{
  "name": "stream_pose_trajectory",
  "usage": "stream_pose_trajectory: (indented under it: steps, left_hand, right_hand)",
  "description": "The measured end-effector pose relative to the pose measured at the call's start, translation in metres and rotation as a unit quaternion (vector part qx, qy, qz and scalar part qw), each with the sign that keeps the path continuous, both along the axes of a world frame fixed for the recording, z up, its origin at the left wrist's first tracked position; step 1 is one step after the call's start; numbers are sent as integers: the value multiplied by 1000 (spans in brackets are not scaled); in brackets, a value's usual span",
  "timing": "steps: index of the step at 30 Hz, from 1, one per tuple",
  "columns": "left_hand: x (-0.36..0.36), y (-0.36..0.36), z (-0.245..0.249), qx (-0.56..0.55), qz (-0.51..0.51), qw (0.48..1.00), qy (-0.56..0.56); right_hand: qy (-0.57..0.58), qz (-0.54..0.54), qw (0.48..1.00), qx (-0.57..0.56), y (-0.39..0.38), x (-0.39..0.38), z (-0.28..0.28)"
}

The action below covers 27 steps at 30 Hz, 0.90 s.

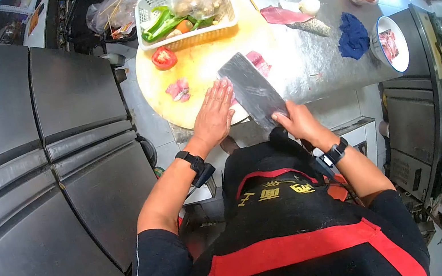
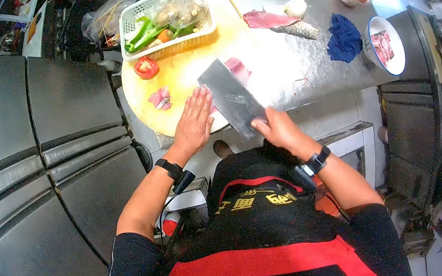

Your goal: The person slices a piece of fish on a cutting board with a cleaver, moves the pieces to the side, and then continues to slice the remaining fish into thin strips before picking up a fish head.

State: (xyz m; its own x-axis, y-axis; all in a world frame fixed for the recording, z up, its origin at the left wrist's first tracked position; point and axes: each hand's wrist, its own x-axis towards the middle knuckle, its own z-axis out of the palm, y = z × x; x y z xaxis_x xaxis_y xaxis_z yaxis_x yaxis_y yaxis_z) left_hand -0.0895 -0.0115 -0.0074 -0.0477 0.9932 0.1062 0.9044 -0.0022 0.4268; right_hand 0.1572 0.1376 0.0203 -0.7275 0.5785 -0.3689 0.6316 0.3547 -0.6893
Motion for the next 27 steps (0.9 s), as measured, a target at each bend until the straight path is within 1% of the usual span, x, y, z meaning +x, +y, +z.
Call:
stream_pose_trajectory:
  steps: [1, 6, 9, 10, 13, 14, 16, 17, 18, 21, 23, 24, 26, 27]
  left_hand:
    - [0, 1, 0, 7, 6, 1000, 2]
    - [-4, 3, 0, 18, 9, 1000, 4]
    - [-2, -1, 1, 1, 12, 1000, -4]
    - [-2, -2, 0, -1, -3, 1000, 3]
    - [-3, 1, 0, 0, -16, 1000, 5]
    - [-1, -2, 0, -4, -19, 1000, -2]
    - [-3, 1, 4, -2, -8, 1000, -3]
    - [-2, -1, 6, 0, -1, 1000, -3]
    - [-1, -3, 6, -1, -1, 1000, -4]
    - [-3, 0, 3, 29, 8, 999, -11]
    - [-5, 4, -1, 95, 33, 994, -35]
    - [-6, 9, -3, 97, 29, 994, -34]
    - [-7, 16, -8, 182, 54, 977, -99]
    - [-9, 21, -6, 184, 53, 976, -99]
  right_hand:
    - [23, 13, 999, 34, 4, -8, -3]
    - [-6, -4, 1000, 19, 11, -56, 7]
    - [-23, -7, 1000, 7, 3, -43, 11]
    - [-26, -2, 1000, 7, 2, -38, 13]
    - [-5, -15, 1000, 6, -12, -12, 10]
    - [-9, -12, 1000, 4, -13, -11, 5]
    - [-4, 1, 999, 46, -11, -20, 2]
    - [-7, 2, 999, 43, -12, -25, 2]
    - [-16, 6, 998, 53, -9, -38, 7]
    - [-12, -4, 997, 71, -2, -74, 6]
    - [0, -25, 997, 69, -6, -82, 1]
    - [2, -29, 997, 72, -5, -84, 0]
    - [0, -24, 996, 80, -7, -83, -1]
    - [0, -25, 996, 83, -6, -84, 4]
